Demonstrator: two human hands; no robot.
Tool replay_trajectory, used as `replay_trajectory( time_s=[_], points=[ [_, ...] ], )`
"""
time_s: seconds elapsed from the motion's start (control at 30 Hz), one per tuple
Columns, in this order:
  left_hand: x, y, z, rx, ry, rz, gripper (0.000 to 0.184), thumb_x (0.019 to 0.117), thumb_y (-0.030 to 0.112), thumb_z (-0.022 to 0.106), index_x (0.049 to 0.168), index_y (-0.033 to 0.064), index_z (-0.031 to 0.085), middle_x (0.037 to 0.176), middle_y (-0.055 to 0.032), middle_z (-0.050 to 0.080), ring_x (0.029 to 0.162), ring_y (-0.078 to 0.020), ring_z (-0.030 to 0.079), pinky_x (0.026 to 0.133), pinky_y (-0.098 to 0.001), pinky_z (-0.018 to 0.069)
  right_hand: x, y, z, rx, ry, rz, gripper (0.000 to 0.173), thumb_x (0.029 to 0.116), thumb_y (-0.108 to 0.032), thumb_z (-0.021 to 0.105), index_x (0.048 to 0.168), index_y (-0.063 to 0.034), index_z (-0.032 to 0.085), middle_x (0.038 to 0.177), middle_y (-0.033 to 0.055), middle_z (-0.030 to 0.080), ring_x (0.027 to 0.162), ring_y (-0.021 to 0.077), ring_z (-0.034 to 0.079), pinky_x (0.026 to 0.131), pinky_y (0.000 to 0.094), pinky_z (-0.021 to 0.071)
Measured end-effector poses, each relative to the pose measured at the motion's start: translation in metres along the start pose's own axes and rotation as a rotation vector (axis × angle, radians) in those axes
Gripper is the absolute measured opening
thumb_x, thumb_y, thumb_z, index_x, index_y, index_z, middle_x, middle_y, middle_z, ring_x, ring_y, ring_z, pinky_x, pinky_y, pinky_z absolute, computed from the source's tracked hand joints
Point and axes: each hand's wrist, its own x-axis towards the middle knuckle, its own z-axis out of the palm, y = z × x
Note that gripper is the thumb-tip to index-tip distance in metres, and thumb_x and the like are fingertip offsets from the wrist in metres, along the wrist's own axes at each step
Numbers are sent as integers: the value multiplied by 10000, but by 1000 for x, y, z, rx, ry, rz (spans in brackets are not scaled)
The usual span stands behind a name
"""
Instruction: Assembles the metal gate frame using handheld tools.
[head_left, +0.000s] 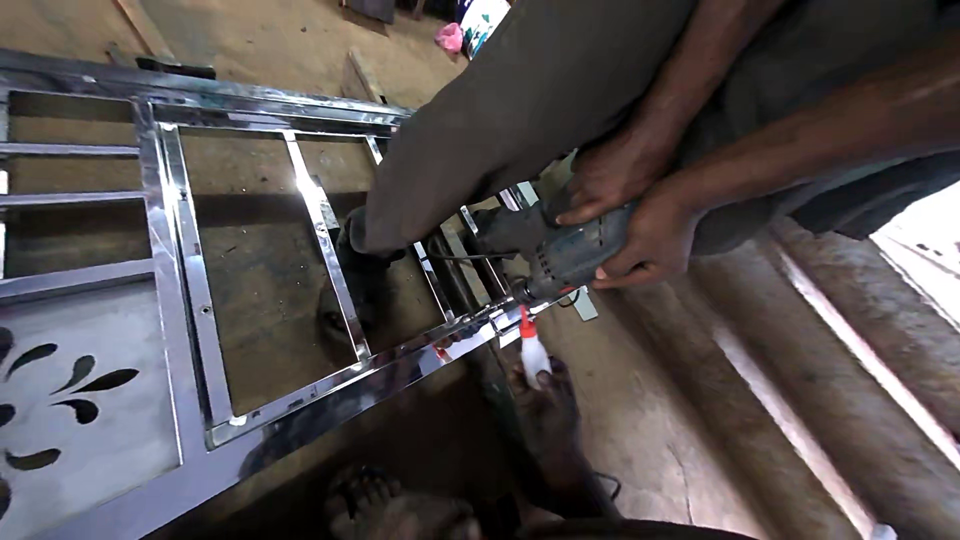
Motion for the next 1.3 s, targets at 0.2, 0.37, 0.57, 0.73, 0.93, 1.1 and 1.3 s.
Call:
replay_trajectory(
  time_s=[0.2, 0.37, 0.57, 0.73, 0.93, 1.1, 1.3],
  points=[
    [87, 8, -12, -210, 500, -33, 705, 967, 493, 639, 1455, -2, 517, 1413, -170, 579, 1253, -195, 607, 1047, -362, 531, -49, 11, 62, -298, 109, 339, 137, 1009, -33, 509, 1133, -22, 565, 869, 13, 672, 740, 58, 656, 676, 231, 579],
    [108, 11, -25, -283, 551, -13, 506, 936, 385, 720, 1290, 30, 655, 1182, -76, 704, 1057, -117, 688, 919, -300, 598, -46, 25, 42, -168, -50, 327, 236, 1004, -96, 597, 1217, -7, 647, 1029, 91, 715, 896, 154, 695, 807, 331, 608],
    [146, 25, -112, 236, 310, -105, 441, 1009, 407, 624, 1371, 155, 632, 1139, -93, 707, 989, -217, 700, 891, -470, 583, -11, 13, -12, -605, -125, 16, 289, 1023, -129, 595, 1236, 57, 652, 1075, 140, 724, 866, 213, 711, 752, 368, 628],
    [193, 27, -148, 400, 167, -194, 455, 997, 360, 666, 1341, 71, 592, 1114, -168, 694, 987, -301, 693, 905, -520, 557, 18, 42, -78, -773, 66, -231, 238, 970, -112, 651, 1140, 50, 688, 913, 75, 740, 690, 109, 673, 621, 274, 591],
    [219, 16, -145, 364, 160, -214, 409, 1006, 347, 654, 1293, 57, 622, 1098, -183, 695, 1004, -316, 685, 921, -534, 542, 16, 41, -88, -782, 28, -223, 234, 962, -102, 649, 1142, 43, 685, 935, 70, 747, 677, 109, 675, 603, 269, 594],
    [235, 14, -138, 408, 152, -216, 460, 1019, 342, 625, 1360, 37, 569, 1149, -198, 684, 1048, -329, 678, 955, -538, 530, 17, 39, -89, -714, 44, -197, 237, 964, -89, 640, 1150, 57, 663, 928, 90, 746, 662, 130, 682, 582, 274, 596],
    [240, 21, -133, 478, 163, -201, 431, 1017, 345, 629, 1322, 43, 602, 1177, -194, 680, 1060, -340, 677, 944, -544, 537, 18, 41, -92, -699, 38, -218, 252, 966, -101, 638, 1156, 63, 660, 922, 93, 748, 631, 129, 674, 550, 270, 588]
  ],
)
